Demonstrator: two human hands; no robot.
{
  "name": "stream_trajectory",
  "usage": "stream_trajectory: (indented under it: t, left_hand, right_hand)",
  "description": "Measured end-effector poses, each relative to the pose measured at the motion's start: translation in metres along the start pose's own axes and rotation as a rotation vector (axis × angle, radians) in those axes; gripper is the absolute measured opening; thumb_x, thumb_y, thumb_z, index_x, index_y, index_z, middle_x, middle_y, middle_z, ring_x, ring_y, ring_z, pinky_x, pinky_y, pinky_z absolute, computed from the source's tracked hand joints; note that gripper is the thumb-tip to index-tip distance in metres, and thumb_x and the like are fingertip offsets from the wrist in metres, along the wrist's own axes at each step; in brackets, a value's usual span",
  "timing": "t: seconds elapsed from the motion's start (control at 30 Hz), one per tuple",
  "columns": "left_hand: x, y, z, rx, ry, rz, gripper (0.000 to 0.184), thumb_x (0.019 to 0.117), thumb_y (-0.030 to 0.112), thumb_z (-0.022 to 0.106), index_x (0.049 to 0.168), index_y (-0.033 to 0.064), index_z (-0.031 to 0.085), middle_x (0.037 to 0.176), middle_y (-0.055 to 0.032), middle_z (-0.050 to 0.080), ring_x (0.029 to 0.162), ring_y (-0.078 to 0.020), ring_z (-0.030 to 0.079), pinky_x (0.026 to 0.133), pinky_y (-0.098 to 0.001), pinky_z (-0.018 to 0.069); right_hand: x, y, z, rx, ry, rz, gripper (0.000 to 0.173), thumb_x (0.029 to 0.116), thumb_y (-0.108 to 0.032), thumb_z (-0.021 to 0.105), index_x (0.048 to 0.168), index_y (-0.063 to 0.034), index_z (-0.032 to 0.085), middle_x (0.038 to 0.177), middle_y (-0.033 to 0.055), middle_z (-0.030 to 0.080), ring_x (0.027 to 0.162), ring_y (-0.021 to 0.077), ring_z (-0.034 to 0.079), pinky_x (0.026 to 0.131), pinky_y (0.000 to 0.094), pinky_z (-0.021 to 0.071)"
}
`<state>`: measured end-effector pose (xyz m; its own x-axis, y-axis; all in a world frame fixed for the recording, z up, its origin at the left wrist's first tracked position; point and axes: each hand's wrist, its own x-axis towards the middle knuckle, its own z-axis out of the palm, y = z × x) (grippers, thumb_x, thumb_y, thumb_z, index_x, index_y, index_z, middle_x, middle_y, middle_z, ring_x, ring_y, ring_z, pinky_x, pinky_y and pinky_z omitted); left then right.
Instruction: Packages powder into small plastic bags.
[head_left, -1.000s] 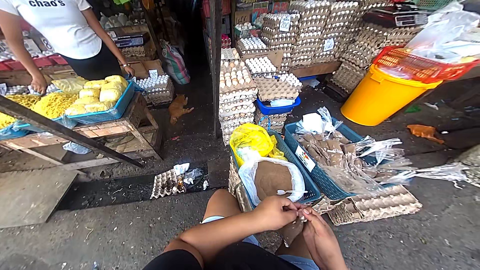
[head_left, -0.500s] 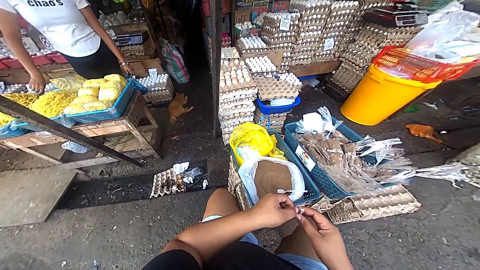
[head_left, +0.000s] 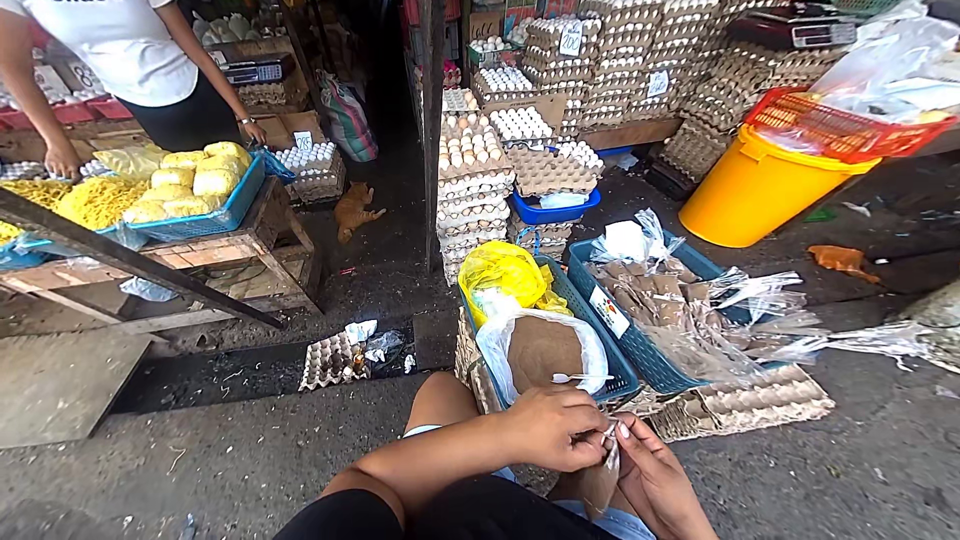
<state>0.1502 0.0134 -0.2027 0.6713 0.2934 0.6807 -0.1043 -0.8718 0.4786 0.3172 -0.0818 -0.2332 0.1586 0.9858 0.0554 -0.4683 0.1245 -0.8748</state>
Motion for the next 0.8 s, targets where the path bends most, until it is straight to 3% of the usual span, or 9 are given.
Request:
stream_trajectory:
  t: [0.1, 0.2, 0.27, 0.37, 0.43, 0.53, 0.6, 0.67, 0.8]
  left_hand:
    - [0.002, 0.009, -0.003, -0.181, -0.087, -0.278, 0.022, 0.0929, 0.015, 0.073, 0.097, -0.0058, 0.069, 0.093, -0.0176, 0.069, 0.081, -0.0229, 0.068, 0.075, -0.0357, 0.0573]
    - [0.01, 0.012, -0.01, -0.454, -0.201, -0.613, 0.023, 0.0983, 0.016, 0.069, 0.097, -0.0071, 0.067, 0.087, -0.0127, 0.068, 0.079, -0.0129, 0.064, 0.077, -0.0293, 0.0535]
    - [0.006, 0.011, -0.006, -0.404, -0.135, -0.52, 0.02, 0.0994, 0.011, 0.065, 0.094, -0.008, 0.069, 0.089, -0.0138, 0.068, 0.085, -0.0146, 0.065, 0.081, -0.0295, 0.053]
    - [-0.003, 0.003, 0.008, 0.053, 0.052, -0.07, 0.013, 0.0945, 0.007, 0.065, 0.094, -0.001, 0.075, 0.094, -0.014, 0.073, 0.092, -0.0234, 0.072, 0.084, -0.0348, 0.059]
    - [-0.004, -0.001, 0.01, 0.142, 0.125, 0.034, 0.012, 0.0934, 0.007, 0.066, 0.096, 0.0011, 0.075, 0.095, -0.0132, 0.073, 0.09, -0.0221, 0.071, 0.082, -0.0319, 0.0587]
    - [-0.004, 0.005, 0.01, -0.108, 0.2, -0.161, 0.009, 0.0924, 0.002, 0.069, 0.097, -0.004, 0.074, 0.1, -0.0171, 0.071, 0.092, -0.0183, 0.07, 0.085, -0.0283, 0.0584]
    - [-0.003, 0.008, 0.007, -0.234, 0.226, -0.264, 0.01, 0.0931, 0.001, 0.069, 0.099, -0.0065, 0.073, 0.102, -0.0183, 0.069, 0.093, -0.0156, 0.067, 0.086, -0.0246, 0.0563]
    - [-0.002, 0.009, 0.006, -0.26, 0.239, -0.273, 0.009, 0.0925, 0.0, 0.069, 0.097, -0.0077, 0.072, 0.101, -0.0182, 0.068, 0.092, -0.0134, 0.066, 0.084, -0.0219, 0.0551]
    - [-0.002, 0.008, 0.006, -0.291, 0.226, -0.269, 0.01, 0.0932, 0.001, 0.068, 0.093, -0.0084, 0.07, 0.097, -0.0169, 0.066, 0.088, -0.0116, 0.064, 0.081, -0.0204, 0.0537]
  right_hand:
    - [-0.003, -0.001, -0.001, -0.129, 0.007, -0.074, 0.012, 0.0991, -0.015, 0.062, 0.092, -0.0202, 0.07, 0.078, -0.0042, 0.072, 0.067, 0.0028, 0.068, 0.065, 0.0198, 0.0589]
    - [-0.001, 0.001, -0.003, -0.2, 0.008, -0.149, 0.009, 0.0957, -0.013, 0.068, 0.095, -0.0213, 0.071, 0.082, -0.0048, 0.072, 0.071, 0.0036, 0.068, 0.069, 0.021, 0.0594]
    - [-0.001, -0.001, 0.001, -0.17, 0.045, -0.121, 0.013, 0.0977, -0.009, 0.062, 0.094, -0.018, 0.07, 0.08, -0.003, 0.073, 0.069, 0.0053, 0.069, 0.068, 0.0223, 0.0602]
    - [-0.004, -0.007, 0.014, -0.061, 0.145, 0.028, 0.025, 0.101, -0.003, 0.045, 0.09, -0.0129, 0.065, 0.072, -0.0011, 0.071, 0.059, 0.006, 0.067, 0.059, 0.022, 0.0592]
    - [-0.004, -0.008, 0.02, 0.001, 0.198, 0.101, 0.028, 0.1028, -0.003, 0.039, 0.089, -0.0104, 0.062, 0.069, -0.0002, 0.069, 0.056, 0.0067, 0.066, 0.056, 0.0226, 0.059]
    - [-0.005, -0.007, 0.021, -0.018, 0.147, 0.058, 0.022, 0.1011, -0.001, 0.043, 0.113, -0.0117, 0.059, 0.079, -0.0009, 0.071, 0.061, 0.0082, 0.068, 0.058, 0.0248, 0.0608]
    - [-0.005, -0.006, 0.015, -0.103, 0.017, -0.029, 0.032, 0.1004, -0.006, 0.053, 0.129, -0.0186, 0.06, 0.085, -0.0051, 0.073, 0.067, 0.0073, 0.07, 0.063, 0.0256, 0.0623]
    - [-0.006, -0.007, 0.013, -0.236, -0.07, -0.095, 0.026, 0.1012, -0.012, 0.06, 0.124, -0.0228, 0.068, 0.088, -0.0083, 0.073, 0.07, 0.0059, 0.071, 0.065, 0.0261, 0.0632]
    - [-0.01, -0.01, 0.015, -0.491, -0.031, -0.114, 0.014, 0.0967, -0.006, 0.06, 0.104, -0.0147, 0.068, 0.082, -0.0106, 0.07, 0.067, 0.0028, 0.068, 0.061, 0.0255, 0.0625]
